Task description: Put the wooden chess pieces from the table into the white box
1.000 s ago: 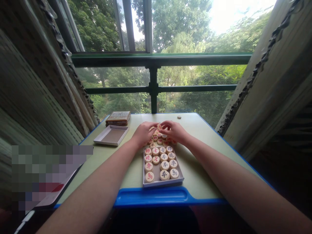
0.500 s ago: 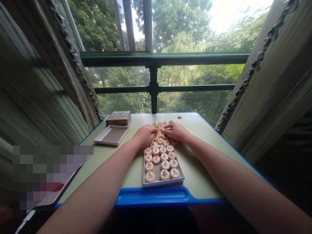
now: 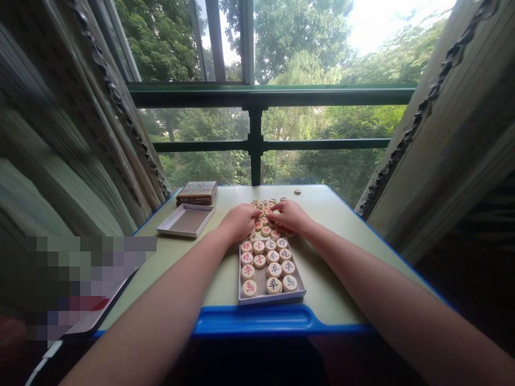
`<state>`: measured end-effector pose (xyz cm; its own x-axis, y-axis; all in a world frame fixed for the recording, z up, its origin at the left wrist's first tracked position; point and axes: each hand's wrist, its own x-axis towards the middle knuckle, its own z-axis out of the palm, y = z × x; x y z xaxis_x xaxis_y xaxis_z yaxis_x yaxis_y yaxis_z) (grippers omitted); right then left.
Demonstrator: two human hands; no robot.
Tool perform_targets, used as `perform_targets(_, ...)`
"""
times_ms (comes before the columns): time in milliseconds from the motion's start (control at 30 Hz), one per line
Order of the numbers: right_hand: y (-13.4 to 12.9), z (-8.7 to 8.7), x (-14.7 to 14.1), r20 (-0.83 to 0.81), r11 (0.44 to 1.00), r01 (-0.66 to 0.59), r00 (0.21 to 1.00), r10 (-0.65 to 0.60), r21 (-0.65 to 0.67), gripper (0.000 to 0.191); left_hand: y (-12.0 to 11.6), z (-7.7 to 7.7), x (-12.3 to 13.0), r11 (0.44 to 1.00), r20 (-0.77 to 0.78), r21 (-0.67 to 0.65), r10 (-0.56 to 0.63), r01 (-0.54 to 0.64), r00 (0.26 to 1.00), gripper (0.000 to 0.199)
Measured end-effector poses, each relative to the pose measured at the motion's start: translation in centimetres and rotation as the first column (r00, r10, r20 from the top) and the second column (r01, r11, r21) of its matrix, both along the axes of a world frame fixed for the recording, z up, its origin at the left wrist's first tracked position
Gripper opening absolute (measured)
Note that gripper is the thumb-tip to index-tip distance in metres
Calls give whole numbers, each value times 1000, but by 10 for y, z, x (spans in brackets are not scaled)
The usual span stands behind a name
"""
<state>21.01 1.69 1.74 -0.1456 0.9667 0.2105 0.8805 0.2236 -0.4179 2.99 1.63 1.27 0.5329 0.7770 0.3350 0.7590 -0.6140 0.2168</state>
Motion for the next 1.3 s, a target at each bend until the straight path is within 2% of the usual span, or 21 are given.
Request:
perform_targets(133, 0, 1, 2, -26, 997, 47, 998, -48, -55, 32, 0, 0, 0, 1000, 4, 10, -1, 1, 1000, 33)
perform_targets(300, 0, 1, 0, -3, 1000, -1, 1000, 1, 9, 31, 0, 0, 0, 1000, -15, 2, -7, 7, 1000, 33)
perform_targets(533, 1, 0, 3, -53, 992, 59, 996, -65, -114, 30, -2, 2, 0, 1000, -12, -26, 15, -15, 1000, 35)
perform_targets(633, 3, -1, 5, -25, 995, 72, 997, -73, -64, 30, -2, 2, 1, 1000, -3, -23, 5, -5, 1000, 35)
perform_targets(833, 5, -2, 5, 84, 1000, 16, 996, -15, -3, 29, 2, -2, 0, 999, 6, -38, -37, 37, 999, 31)
perform_targets(1000, 1, 4, 6, 55, 1000, 6, 998, -6, 5, 27, 2, -3, 0, 998, 33, -35, -60, 61, 998, 33)
perform_targets(1067, -2, 9, 7, 86, 998, -26, 996, 22, 53, 26, 1, -1, 0, 1000, 56, -2, -19, 20, 998, 38)
perform_targets(1167, -8, 15, 4, 134, 985, -149, 981, 137, 85, 25, 1, 3, -3, 995, 75, 52, 85, -89, 994, 43)
perform_targets(1300, -15, 16, -3, 149, 963, -264, 956, 253, 58, 25, 3, 5, -8, 985, 14, -46, 165, -164, 986, 31)
